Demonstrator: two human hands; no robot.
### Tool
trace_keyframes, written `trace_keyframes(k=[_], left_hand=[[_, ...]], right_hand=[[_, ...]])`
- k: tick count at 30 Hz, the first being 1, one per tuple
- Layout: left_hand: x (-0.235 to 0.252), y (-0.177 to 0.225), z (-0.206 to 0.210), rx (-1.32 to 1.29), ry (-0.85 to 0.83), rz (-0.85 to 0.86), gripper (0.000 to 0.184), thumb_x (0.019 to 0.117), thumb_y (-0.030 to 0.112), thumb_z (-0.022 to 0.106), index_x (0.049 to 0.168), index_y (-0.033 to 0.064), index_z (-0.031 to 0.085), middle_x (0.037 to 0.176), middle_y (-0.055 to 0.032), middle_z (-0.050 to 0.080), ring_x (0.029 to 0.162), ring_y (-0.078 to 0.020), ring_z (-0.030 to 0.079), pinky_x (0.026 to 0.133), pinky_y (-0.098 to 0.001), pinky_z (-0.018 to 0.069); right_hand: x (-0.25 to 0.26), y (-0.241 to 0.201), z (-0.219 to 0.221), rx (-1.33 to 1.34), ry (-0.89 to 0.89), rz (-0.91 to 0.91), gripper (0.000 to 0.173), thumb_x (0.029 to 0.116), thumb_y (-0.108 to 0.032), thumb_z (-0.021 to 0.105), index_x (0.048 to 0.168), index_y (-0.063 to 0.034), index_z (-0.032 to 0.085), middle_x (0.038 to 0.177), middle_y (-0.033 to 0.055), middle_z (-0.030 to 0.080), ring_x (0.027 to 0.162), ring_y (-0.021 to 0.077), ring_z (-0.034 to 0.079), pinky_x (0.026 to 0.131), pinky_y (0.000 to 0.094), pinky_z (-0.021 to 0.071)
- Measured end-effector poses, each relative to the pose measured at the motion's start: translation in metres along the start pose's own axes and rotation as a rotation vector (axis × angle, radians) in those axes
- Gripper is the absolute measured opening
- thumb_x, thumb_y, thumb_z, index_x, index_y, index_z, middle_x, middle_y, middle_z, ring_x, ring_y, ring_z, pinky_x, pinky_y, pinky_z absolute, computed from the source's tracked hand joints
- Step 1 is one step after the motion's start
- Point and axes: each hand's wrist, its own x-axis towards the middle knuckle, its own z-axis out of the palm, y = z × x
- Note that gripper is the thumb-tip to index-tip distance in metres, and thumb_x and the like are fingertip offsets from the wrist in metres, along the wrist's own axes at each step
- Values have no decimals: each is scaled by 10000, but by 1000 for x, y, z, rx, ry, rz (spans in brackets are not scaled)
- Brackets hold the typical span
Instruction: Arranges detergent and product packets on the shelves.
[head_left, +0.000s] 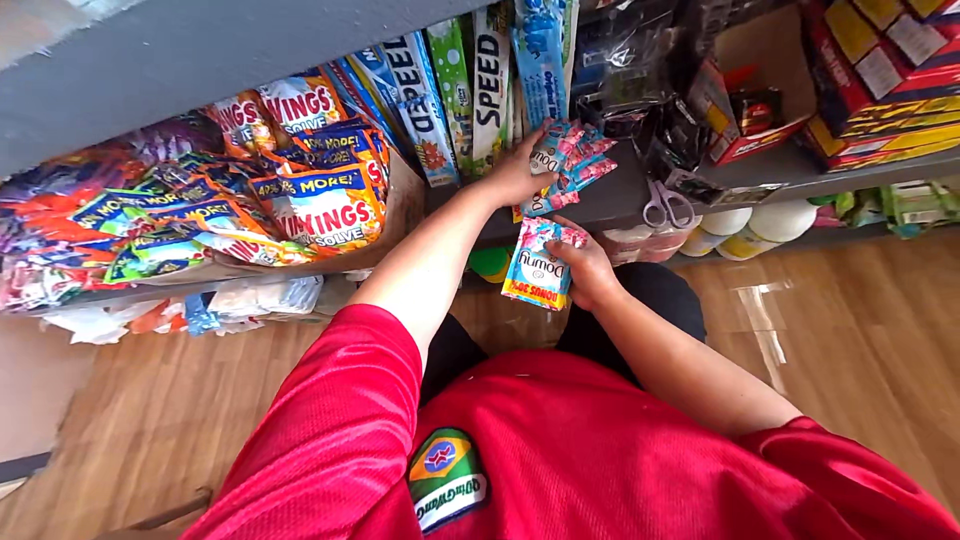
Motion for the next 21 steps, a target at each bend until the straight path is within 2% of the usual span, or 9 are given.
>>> trace_keyframes(k=[3,5,8,11,14,16,18,19,21], left_hand=[[2,-2,-3,-63,15,9,859,926,316,751,1598,54,285,1587,-224,381,1456,-384,387,1186,-579,315],[4,-1,-6,-98,5,2,848,933,321,748,1592,46,291,1585,-224,382,1458,-371,386,1193,-556,315],[6,0,-8,-192,-6,-20,670,1018,318,629,1558,38,348,1540,-223,437,1401,-333,465,1155,-506,386],[7,1,-10,-248,4,-21,495,1083,248,496,1515,26,399,1451,-235,515,1307,-320,548,1091,-481,445],[11,-1,-10,-250,32,-73,544,1077,241,508,1551,25,353,1399,-240,561,1246,-327,592,1057,-491,471],[13,-1,-11,-215,33,-97,593,1067,290,539,1560,19,351,1411,-236,563,1287,-335,572,1103,-510,436],[14,1,-10,-142,44,-72,544,1065,312,539,1509,12,448,1437,-236,543,1336,-347,531,1133,-525,404],[15,2,-9,-106,50,-47,514,1068,308,527,1478,0,492,1467,-252,503,1380,-366,476,1157,-535,366],[15,8,-6,-77,53,-35,493,1070,315,513,1450,1,523,1503,-255,452,1418,-373,420,1169,-537,343]], right_hand=[[6,-6,-3,21,-19,-64,591,962,-55,557,1522,-108,374,1179,142,660,948,228,696,802,427,607],[10,-12,-2,35,-3,-102,573,958,-70,567,1501,-109,389,1172,128,661,943,217,698,795,419,610],[14,-19,4,56,56,-127,538,976,-80,587,1486,-95,417,1174,128,661,946,217,697,805,415,609],[24,-26,9,137,112,-152,468,981,-56,567,1433,-43,447,1115,156,678,929,240,710,800,427,618],[31,-38,9,221,108,-176,401,1000,-66,526,1397,-45,468,1086,149,683,929,243,710,815,437,614],[36,-45,7,264,121,-203,309,1016,-79,510,1323,-44,496,1047,131,690,912,231,713,812,434,616],[41,-48,3,293,143,-250,283,1011,-83,516,1290,-36,501,1034,131,690,913,231,712,816,440,616],[43,-47,1,294,160,-283,291,1000,-83,523,1285,-32,501,1032,130,688,913,232,711,814,439,616],[46,-44,-3,277,222,-353,318,978,-72,547,1288,-16,504,1026,132,687,897,232,714,798,437,622]])
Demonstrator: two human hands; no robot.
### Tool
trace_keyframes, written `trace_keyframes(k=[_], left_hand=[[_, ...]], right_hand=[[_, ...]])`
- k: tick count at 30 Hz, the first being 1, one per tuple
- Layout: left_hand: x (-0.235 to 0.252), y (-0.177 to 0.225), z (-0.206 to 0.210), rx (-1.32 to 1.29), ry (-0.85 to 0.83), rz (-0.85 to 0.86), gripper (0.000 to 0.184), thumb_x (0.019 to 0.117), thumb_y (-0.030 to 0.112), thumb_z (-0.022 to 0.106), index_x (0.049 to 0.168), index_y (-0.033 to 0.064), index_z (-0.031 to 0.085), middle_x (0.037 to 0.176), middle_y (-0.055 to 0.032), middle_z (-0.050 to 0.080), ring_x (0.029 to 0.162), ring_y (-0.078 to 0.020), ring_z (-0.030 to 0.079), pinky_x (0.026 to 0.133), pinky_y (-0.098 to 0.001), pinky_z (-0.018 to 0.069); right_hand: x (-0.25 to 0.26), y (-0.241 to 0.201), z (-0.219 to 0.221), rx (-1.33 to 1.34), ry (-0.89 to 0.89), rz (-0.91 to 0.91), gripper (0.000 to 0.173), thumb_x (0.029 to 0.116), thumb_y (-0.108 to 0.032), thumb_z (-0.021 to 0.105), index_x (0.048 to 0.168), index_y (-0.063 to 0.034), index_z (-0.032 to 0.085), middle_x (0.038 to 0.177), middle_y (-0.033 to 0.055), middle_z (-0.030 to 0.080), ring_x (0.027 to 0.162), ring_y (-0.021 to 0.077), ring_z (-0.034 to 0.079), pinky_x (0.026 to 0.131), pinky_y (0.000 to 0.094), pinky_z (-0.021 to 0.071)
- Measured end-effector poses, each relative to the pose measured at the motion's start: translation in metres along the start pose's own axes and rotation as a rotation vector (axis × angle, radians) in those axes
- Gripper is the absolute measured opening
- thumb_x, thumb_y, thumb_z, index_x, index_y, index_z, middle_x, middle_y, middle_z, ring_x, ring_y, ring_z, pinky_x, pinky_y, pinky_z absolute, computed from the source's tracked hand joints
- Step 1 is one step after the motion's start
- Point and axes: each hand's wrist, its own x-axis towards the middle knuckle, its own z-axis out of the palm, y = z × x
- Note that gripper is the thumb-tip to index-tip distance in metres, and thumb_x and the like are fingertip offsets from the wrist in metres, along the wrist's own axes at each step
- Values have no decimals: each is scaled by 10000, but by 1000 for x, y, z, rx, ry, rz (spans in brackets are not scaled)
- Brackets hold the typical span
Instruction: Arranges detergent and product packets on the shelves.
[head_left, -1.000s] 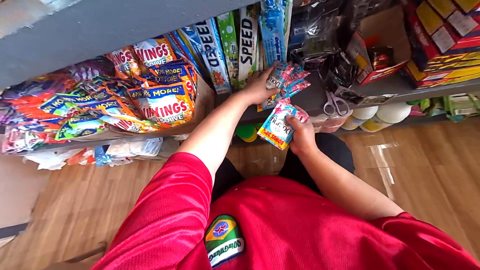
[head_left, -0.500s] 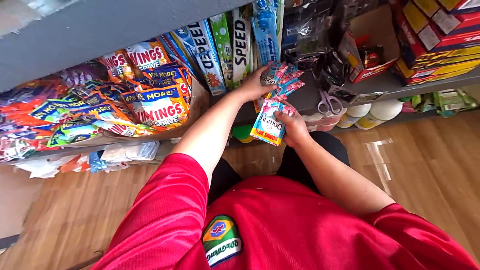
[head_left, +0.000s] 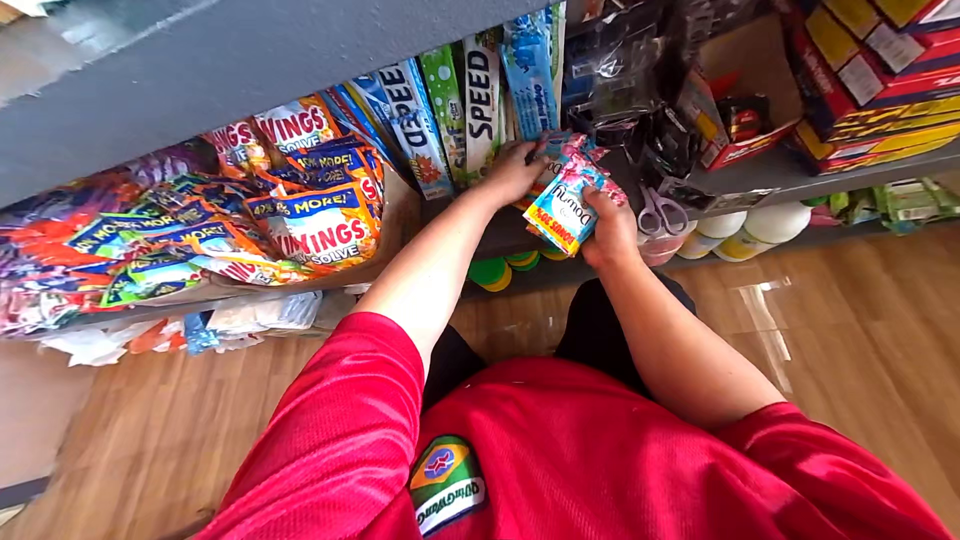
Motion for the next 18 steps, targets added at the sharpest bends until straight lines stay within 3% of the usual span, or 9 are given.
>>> trace_keyframes(k=[3,5,7,11,16,18], left_hand=[[0,6,0,-20,-26,-47,528,1053,347,539,1459,11,493,1519,-258,420,1420,-370,410,1159,-536,353],[0,7,0,-23,-48,-81,573,1043,377,551,1476,13,464,1478,-260,473,1374,-372,471,1131,-555,384],[0,5,0,-49,-75,-108,628,1035,419,561,1504,23,424,1436,-253,525,1329,-364,527,1107,-561,417],[-3,7,-3,-152,-107,-169,708,1002,439,611,1534,38,371,1474,-240,498,1353,-349,508,1123,-557,405],[-5,10,-4,-177,-119,-240,768,988,485,621,1548,33,352,1482,-237,491,1368,-356,489,1123,-571,395],[-6,9,0,-225,-134,-262,774,985,503,613,1546,34,358,1455,-228,518,1326,-339,523,1074,-550,440]], right_hand=[[4,6,-5,-3,49,-89,367,974,-70,566,1326,-12,480,1063,135,670,940,232,704,832,438,616],[4,7,-3,-2,80,-131,391,971,-74,576,1341,-9,466,1086,145,665,961,238,701,848,442,613],[4,8,-1,-32,131,-155,478,965,-80,604,1396,-7,411,1128,153,640,979,237,694,847,429,614],[4,12,-3,-190,168,-228,659,931,-122,644,1493,7,325,1238,163,592,1053,216,664,888,392,593],[4,10,-1,-239,180,-254,653,935,-121,640,1497,10,333,1253,163,592,1055,198,666,889,369,591],[5,7,-1,-224,186,-247,634,940,-116,636,1489,7,345,1251,163,593,1051,204,668,885,376,595]])
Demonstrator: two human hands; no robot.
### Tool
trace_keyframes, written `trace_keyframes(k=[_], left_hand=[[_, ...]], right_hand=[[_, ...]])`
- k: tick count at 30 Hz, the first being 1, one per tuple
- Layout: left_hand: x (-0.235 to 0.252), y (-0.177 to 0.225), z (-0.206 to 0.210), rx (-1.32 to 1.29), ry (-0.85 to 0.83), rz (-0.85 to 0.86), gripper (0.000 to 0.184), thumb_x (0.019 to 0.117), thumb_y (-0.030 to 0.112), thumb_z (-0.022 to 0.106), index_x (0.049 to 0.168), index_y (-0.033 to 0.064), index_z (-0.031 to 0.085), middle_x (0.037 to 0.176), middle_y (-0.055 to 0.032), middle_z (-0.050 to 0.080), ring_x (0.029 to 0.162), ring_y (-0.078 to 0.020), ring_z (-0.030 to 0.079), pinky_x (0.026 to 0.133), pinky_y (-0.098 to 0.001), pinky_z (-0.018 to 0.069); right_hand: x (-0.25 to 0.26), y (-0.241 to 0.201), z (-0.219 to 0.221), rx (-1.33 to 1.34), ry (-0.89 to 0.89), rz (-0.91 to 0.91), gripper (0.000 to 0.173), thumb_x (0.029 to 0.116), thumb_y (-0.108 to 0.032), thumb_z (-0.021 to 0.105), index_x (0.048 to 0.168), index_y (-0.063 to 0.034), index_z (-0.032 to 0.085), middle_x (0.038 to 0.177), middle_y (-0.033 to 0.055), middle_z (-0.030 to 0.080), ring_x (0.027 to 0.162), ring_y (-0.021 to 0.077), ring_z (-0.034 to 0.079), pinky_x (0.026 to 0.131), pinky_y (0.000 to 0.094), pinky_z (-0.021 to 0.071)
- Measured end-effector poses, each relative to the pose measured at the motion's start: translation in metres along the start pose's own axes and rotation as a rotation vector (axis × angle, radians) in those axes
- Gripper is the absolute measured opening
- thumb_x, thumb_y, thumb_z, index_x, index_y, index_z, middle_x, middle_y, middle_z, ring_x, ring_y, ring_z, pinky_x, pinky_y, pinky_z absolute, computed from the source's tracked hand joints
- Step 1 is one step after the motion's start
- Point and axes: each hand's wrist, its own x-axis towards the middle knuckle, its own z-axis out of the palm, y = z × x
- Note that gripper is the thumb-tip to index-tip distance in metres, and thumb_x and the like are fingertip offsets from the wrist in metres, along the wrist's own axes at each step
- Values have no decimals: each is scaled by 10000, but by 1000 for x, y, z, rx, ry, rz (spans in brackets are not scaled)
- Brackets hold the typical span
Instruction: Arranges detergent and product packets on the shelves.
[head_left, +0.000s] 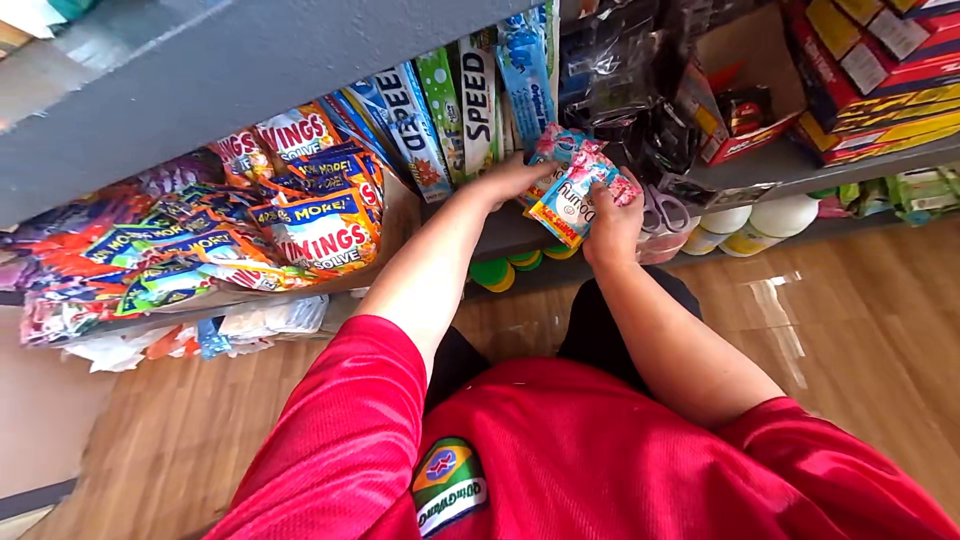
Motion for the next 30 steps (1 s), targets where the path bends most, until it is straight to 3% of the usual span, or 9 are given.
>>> trace_keyframes(k=[3,6,10,16,20,23,30], left_hand=[[-1,0,3,-92,-59,-54,795,986,516,608,1547,14,351,1457,-225,516,1332,-329,525,1090,-541,449],[-2,5,8,-111,-94,-103,761,970,534,621,1487,2,450,1452,-210,530,1354,-319,508,1120,-542,415],[3,12,12,-130,-98,-128,680,968,512,623,1441,35,520,1424,-183,558,1330,-295,528,1097,-536,432],[2,27,18,-95,-32,-116,700,1010,555,521,1451,12,499,1465,-235,498,1373,-349,472,1101,-596,392],[5,26,17,-237,-49,-184,684,987,540,578,1452,45,503,1412,-201,557,1305,-310,545,1056,-543,463],[-5,29,16,-347,-127,-193,603,1005,503,574,1426,74,517,1289,-158,637,1156,-259,645,964,-474,548],[-20,23,23,-486,-97,-176,505,1004,412,618,1344,42,570,1146,-135,695,1016,-227,697,890,-424,587]], right_hand=[[5,-5,-3,25,12,43,599,950,-111,618,1477,1,357,1189,154,613,995,210,682,845,389,607],[10,-9,-5,65,31,101,549,965,-104,608,1454,-3,378,1152,159,629,965,231,691,829,415,613],[12,-12,-7,72,25,133,542,970,-115,607,1451,-9,382,1161,167,632,980,239,692,835,421,613],[14,-14,-10,77,-1,154,508,977,-109,594,1436,-10,398,1143,160,637,955,230,696,819,416,616],[15,-17,-10,108,2,202,454,986,-95,582,1407,-29,426,1121,157,649,944,242,702,808,429,619],[13,-21,-11,123,-33,217,364,995,-100,556,1339,-28,463,1051,137,659,896,221,705,781,420,622],[10,-19,-19,111,-134,263,441,1002,-142,533,1419,-54,421,1068,128,669,894,220,713,770,415,628]])
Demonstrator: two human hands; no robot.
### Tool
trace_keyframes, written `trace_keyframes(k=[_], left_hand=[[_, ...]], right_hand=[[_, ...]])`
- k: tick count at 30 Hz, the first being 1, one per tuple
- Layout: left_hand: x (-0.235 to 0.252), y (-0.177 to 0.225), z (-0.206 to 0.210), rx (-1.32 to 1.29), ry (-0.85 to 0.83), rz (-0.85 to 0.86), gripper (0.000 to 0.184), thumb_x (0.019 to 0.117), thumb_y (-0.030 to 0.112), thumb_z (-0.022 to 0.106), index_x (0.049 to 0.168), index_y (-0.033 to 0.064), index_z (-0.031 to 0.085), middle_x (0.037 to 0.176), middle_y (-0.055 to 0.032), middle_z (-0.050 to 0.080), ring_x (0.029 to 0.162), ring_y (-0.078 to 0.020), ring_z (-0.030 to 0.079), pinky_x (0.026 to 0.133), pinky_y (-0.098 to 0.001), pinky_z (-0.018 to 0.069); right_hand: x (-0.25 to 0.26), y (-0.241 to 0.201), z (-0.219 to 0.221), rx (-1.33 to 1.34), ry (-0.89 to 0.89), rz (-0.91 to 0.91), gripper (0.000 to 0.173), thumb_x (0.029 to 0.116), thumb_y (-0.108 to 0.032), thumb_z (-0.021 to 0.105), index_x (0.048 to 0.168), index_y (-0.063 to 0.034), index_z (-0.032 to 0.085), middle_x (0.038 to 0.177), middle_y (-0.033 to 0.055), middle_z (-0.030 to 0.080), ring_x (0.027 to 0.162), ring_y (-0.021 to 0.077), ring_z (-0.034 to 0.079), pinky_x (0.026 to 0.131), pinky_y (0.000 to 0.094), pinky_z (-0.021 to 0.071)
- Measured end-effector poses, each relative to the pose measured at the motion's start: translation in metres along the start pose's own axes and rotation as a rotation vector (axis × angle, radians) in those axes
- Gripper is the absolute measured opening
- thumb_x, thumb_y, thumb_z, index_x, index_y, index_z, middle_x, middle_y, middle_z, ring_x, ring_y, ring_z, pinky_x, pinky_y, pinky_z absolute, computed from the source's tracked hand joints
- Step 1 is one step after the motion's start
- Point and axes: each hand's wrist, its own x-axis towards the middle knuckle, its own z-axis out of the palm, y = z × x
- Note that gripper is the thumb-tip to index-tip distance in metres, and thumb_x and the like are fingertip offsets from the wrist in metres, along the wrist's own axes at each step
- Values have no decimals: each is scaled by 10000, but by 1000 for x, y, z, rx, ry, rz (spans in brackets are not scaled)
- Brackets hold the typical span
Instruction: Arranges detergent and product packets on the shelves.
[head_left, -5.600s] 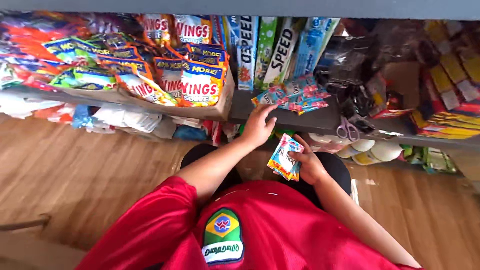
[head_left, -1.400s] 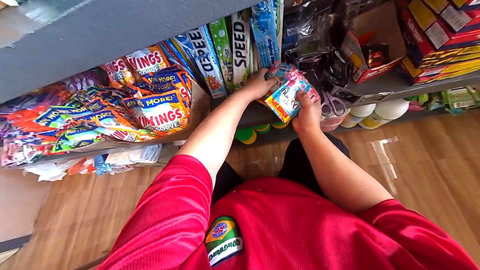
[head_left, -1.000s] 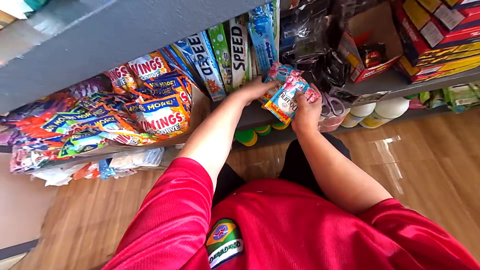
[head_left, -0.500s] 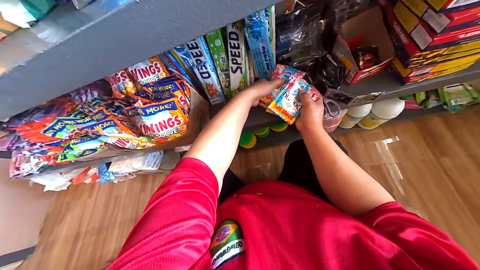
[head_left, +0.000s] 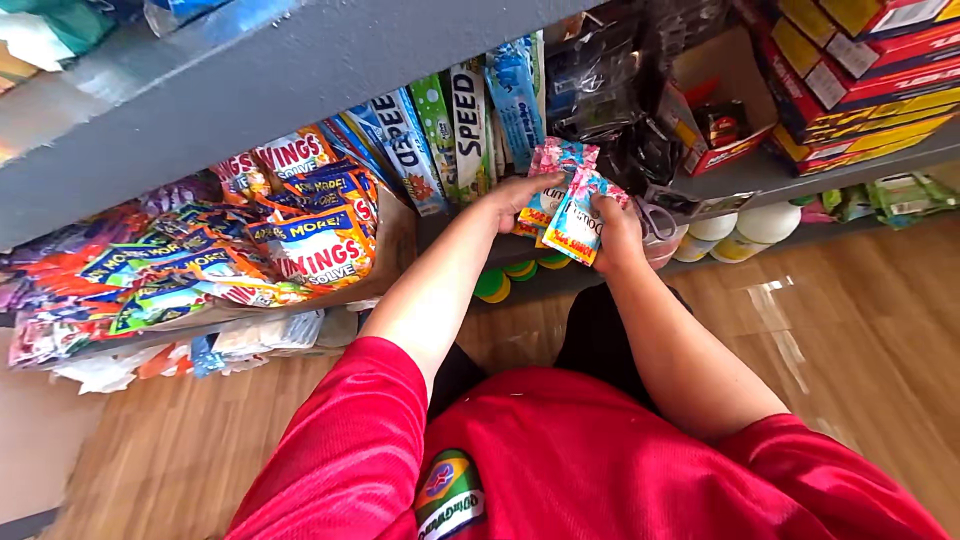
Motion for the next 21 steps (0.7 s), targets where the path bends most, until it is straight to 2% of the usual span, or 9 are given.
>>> trace_keyframes(k=[4,7,9,10,11,12,14,17,21], left_hand=[[-13,-16,2,-110,-3,24,462,1013,406,603,1321,63,575,1088,-121,713,956,-227,714,827,-428,608],[-27,-38,-1,-203,42,42,470,1005,425,608,1351,110,559,1084,-122,716,934,-239,718,779,-433,614],[-52,-57,-3,-220,57,88,438,1017,417,586,1358,145,538,1038,-86,713,864,-189,710,722,-372,610],[-68,-68,-2,-210,70,87,414,1019,426,570,1343,169,534,983,-60,708,784,-151,691,646,-321,586],[-84,-79,-1,-230,72,72,385,1031,390,557,1339,160,531,956,-58,711,762,-145,691,631,-310,585],[-101,-89,2,-261,71,52,355,1051,321,536,1343,120,518,952,-68,714,778,-151,701,659,-318,599],[-131,-111,9,-309,55,24,358,1057,209,505,1373,54,441,993,-79,711,847,-154,719,736,-334,622],[-154,-139,13,-272,0,78,551,1010,153,576,1486,20,332,1190,-87,670,1049,-136,688,934,-335,589],[-166,-141,11,-281,-42,224,585,964,128,623,1458,-14,344,1199,-44,665,1086,-83,666,980,-285,560]], right_hand=[[-6,3,2,-38,-59,-16,479,979,-157,537,1431,-73,404,1069,110,675,880,202,717,762,403,631],[-25,-1,3,-150,-134,44,545,975,-232,574,1480,-164,381,1120,98,668,894,207,706,748,422,617],[-44,-2,4,-203,-197,75,579,953,-212,584,1489,-180,369,1099,101,671,866,213,702,721,426,614],[-56,-2,3,-214,-224,105,584,940,-191,588,1480,-170,367,1066,106,676,842,215,706,715,422,618],[-69,-2,0,-221,-256,141,595,932,-165,586,1484,-153,363,1041,113,684,830,215,714,720,415,626],[-83,-1,-5,-232,-296,186,625,923,-147,581,1498,-128,337,1040,117,684,833,208,721,732,400,635],[-105,1,-18,-249,-369,294,740,879,-149,597,1539,-89,269,1137,126,664,900,201,722,777,382,638],[-120,7,-32,-236,-410,389,875,831,-200,642,1579,-89,202,1248,130,632,980,206,713,821,388,630],[-126,10,-32,-248,-434,326,1012,790,-283,739,1581,-86,139,1230,107,641,976,187,721,820,368,636]])
